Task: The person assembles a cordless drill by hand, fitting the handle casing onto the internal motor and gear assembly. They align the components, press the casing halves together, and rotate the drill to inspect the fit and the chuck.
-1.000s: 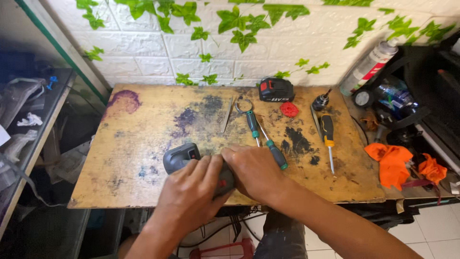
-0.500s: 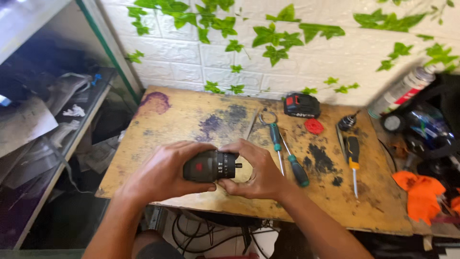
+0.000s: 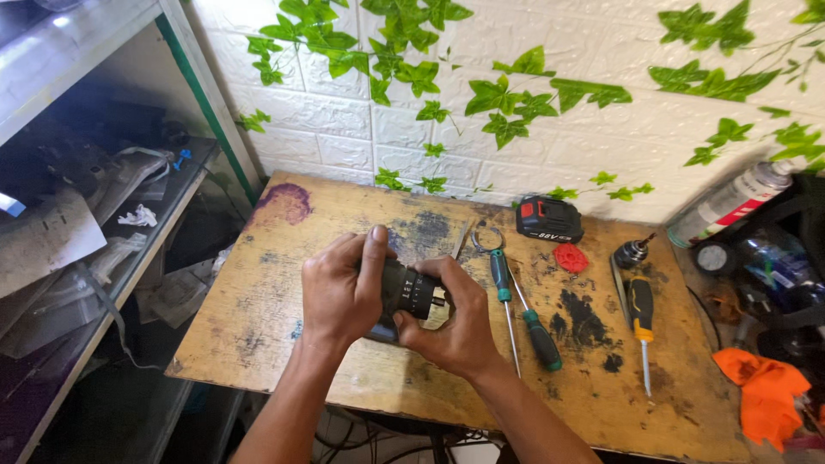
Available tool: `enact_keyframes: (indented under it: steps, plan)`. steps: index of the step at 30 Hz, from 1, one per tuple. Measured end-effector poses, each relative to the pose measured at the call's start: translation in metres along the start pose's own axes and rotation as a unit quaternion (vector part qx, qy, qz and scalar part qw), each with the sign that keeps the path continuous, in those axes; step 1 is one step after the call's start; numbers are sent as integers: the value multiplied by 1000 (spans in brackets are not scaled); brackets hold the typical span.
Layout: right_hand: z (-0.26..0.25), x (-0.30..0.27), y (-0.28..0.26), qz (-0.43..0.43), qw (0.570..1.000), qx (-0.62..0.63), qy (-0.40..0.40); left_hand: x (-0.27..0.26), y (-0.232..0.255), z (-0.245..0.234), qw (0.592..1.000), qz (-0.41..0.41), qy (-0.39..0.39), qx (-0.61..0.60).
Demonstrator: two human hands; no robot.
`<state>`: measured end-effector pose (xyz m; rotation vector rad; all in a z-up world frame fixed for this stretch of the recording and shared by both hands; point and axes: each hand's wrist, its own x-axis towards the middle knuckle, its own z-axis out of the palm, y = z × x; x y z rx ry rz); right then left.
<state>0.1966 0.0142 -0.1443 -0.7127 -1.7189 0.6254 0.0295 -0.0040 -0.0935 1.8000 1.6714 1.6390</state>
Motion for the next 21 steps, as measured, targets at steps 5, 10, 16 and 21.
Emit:
enact_keyframes:
  steps: [5,10,16,21]
  plan:
    - [-1,6,-4,-36,999,-32,-5,6,-3,4,999,-28,-13,12]
    - [-5,13,-7,-121,990,-73,-17,8,-4,6,999,-41,-23,20]
    - [-4,26,2,-261,954,-148,-6,13,-4,9,999,-36,-35,16]
    - [-2,30,13,-240,964,-117,11,18,-8,14,998,-49,-38,18]
